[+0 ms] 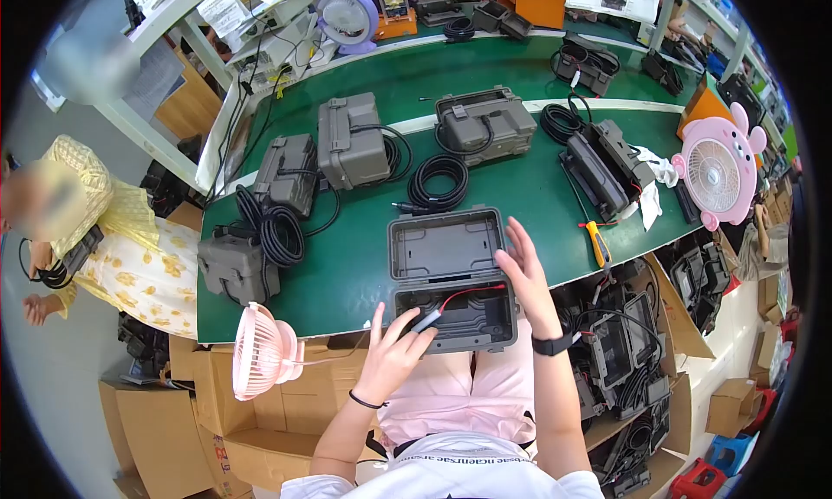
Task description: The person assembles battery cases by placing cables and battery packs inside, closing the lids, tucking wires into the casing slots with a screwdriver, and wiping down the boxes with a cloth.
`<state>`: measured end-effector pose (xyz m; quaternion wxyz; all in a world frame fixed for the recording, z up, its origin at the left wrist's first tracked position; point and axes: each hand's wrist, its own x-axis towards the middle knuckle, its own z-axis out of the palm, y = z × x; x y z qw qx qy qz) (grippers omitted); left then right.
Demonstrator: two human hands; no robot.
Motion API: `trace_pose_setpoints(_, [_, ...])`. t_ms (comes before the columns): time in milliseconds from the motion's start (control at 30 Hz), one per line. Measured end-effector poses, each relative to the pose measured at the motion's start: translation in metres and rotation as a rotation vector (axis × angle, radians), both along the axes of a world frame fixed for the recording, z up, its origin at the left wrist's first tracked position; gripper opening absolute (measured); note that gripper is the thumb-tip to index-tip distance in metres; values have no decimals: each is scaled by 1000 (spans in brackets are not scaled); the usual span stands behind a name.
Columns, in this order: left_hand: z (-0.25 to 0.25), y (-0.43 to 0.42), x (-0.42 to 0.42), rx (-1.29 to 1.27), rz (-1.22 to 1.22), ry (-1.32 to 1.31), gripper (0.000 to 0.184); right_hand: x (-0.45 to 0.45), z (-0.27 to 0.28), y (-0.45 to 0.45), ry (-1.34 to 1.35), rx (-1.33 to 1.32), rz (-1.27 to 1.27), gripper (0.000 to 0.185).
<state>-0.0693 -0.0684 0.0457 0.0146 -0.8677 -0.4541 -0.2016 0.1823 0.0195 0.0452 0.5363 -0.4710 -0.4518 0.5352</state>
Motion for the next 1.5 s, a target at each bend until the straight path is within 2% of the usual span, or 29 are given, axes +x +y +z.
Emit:
trace_pose_setpoints(67, [8, -2, -3, -1, 19, 3, 39, 3, -11, 13, 39, -90, 138, 65])
trace_pose_setpoints(133, [47, -7, -2, -33, 69, -73, 45, -2, -13, 14, 124, -41, 94, 64])
trace_pose_setpoints(167, [51, -10, -22, 77, 101, -16, 64, -5, -16, 12, 167, -21, 76, 64])
trace_pose_setpoints(200, [63, -15, -45, 130, 142, -120, 57, -5, -14, 9, 90, 73, 55, 65])
trace_pose_setpoints(233, [74, -22, -66, 189, 271, -326, 40, 1, -23, 10, -138, 186, 24, 63])
trace_pose_setpoints(267, [86, -35, -78, 261, 537, -511, 24, 2, -17, 8, -141, 133, 29, 61])
trace_pose_setpoints(300, [101, -39, -103, 388, 698, -401, 24, -1, -15, 7, -65, 117, 35, 61])
trace_pose_setpoints(367, [114, -47, -148, 395, 916, -265, 25, 0, -26, 10, 41, 118, 51, 61])
trace_pose_setpoints(433, [110, -47, -184, 297, 1003, -235, 28, 0, -27, 12, 70, 96, 39, 61])
trace_pose_setpoints(533, [103, -42, -204, 155, 993, -427, 29, 0, -24, 13, 66, 99, 53, 62])
trace_pose_setpoints(667, [94, -46, -207, 191, 998, -570, 29, -2, -19, 10, 81, 88, 46, 62])
trace_pose_setpoints(767, [105, -50, -176, 249, 954, -607, 20, -3, -18, 10, 88, 84, 32, 61])
trace_pose_setpoints(1000, [93, -40, -101, 346, 741, -464, 12, -6, -6, 6, 58, 88, 37, 62])
trace_pose_setpoints(1133, [66, -33, -46, 33, 475, -648, 8, -5, -5, 2, 50, 101, 28, 61])
trace_pose_setpoints(1233, [46, -22, -16, -35, 214, -577, 10, -3, -18, 6, 86, 158, 66, 62])
trace_pose_setpoints(1267, [41, -22, -6, -112, 189, -628, 12, -3, -17, 5, 87, 143, 60, 62])
trace_pose_setpoints(1367, [31, -22, 5, -141, 108, -670, 14, -1, -19, 5, 81, 140, 55, 63])
trace_pose_setpoints(1500, [25, -25, 5, -150, 120, -697, 15, -1, -21, 6, 44, 152, 47, 63])
